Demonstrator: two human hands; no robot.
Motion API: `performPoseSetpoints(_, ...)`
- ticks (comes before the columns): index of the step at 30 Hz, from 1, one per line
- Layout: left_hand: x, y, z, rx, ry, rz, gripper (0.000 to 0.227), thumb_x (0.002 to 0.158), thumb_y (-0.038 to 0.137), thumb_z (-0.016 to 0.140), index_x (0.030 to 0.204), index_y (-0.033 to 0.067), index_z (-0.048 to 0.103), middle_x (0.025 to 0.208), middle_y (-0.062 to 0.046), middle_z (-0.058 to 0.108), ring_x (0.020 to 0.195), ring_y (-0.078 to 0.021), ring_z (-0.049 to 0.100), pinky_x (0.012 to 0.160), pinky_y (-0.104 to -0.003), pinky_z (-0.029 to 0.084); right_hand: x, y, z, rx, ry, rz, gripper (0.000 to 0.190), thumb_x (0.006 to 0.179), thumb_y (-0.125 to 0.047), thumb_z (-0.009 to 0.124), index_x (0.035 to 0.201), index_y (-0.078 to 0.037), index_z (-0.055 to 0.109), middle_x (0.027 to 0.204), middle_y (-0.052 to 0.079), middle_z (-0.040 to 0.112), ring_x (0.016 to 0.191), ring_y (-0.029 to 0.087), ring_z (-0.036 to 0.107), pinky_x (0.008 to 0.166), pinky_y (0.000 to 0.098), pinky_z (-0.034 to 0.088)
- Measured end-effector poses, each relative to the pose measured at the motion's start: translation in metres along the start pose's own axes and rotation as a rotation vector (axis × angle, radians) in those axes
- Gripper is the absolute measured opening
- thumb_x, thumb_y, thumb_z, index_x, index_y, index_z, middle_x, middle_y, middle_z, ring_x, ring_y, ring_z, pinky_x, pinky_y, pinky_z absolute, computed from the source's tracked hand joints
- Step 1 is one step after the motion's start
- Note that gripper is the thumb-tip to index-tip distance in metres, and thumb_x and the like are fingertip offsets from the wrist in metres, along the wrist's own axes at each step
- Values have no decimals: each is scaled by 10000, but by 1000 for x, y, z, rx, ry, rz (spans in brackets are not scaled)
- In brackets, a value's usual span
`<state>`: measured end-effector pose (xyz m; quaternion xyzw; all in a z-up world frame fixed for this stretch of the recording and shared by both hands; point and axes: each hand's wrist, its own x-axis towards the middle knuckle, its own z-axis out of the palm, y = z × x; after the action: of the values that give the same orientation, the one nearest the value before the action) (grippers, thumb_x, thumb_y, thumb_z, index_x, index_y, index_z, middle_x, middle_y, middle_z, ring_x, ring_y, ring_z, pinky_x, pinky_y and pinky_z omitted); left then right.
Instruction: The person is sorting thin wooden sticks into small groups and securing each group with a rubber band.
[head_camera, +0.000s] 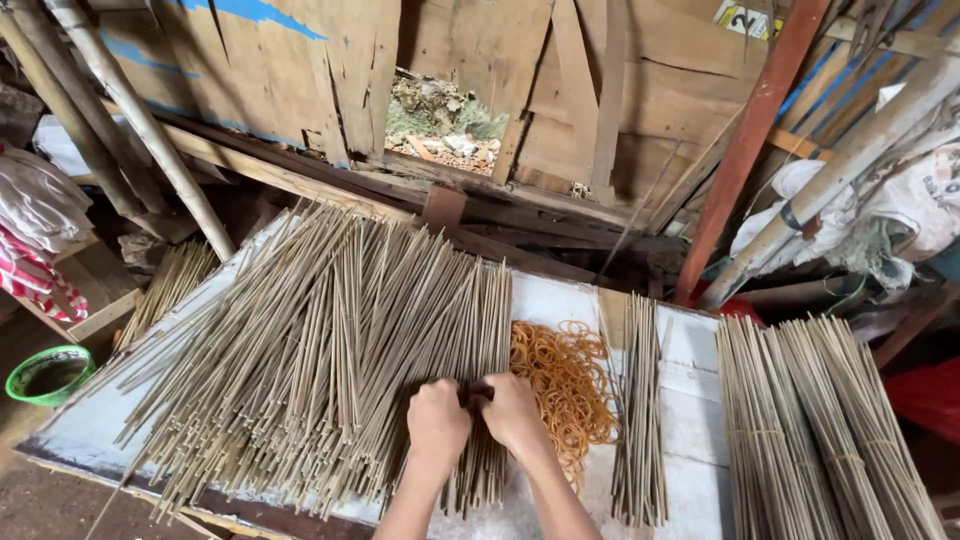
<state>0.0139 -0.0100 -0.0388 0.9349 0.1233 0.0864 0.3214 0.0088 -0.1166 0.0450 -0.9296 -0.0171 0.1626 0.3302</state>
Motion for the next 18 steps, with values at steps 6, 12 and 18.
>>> performPoseSetpoints(6, 6, -5, 14, -15, 3, 23, 218, 725, -147, 504, 764, -22, 678, 741, -208, 697, 721, -389, 727, 644, -450, 634, 6, 18, 1, 30, 87, -48, 263, 954, -34, 622, 1162, -139, 745, 1128, 56, 778, 652, 146, 714, 617, 239, 642)
performPoseSetpoints(12, -6, 19, -1, 134, -120, -105, 89, 902, -27, 596, 895, -1, 681, 806, -138, 726, 774, -285, 760, 624, -368, 654, 4, 19, 5, 69, 102, -108, 217, 930, -82, 665, 1123, -121, 757, 1141, 55, 774, 964, 215, 770, 922, 328, 634)
performPoseSetpoints(18, -6, 19, -3, 159, -114, -77, 107, 941, -67, 573, 926, -35, 674, 744, -123, 719, 619, -202, 737, 503, -263, 633, 8, 22, 4, 74, 110, -96, 240, 934, -74, 656, 1145, -134, 752, 1161, 43, 767, 848, 176, 776, 853, 290, 647)
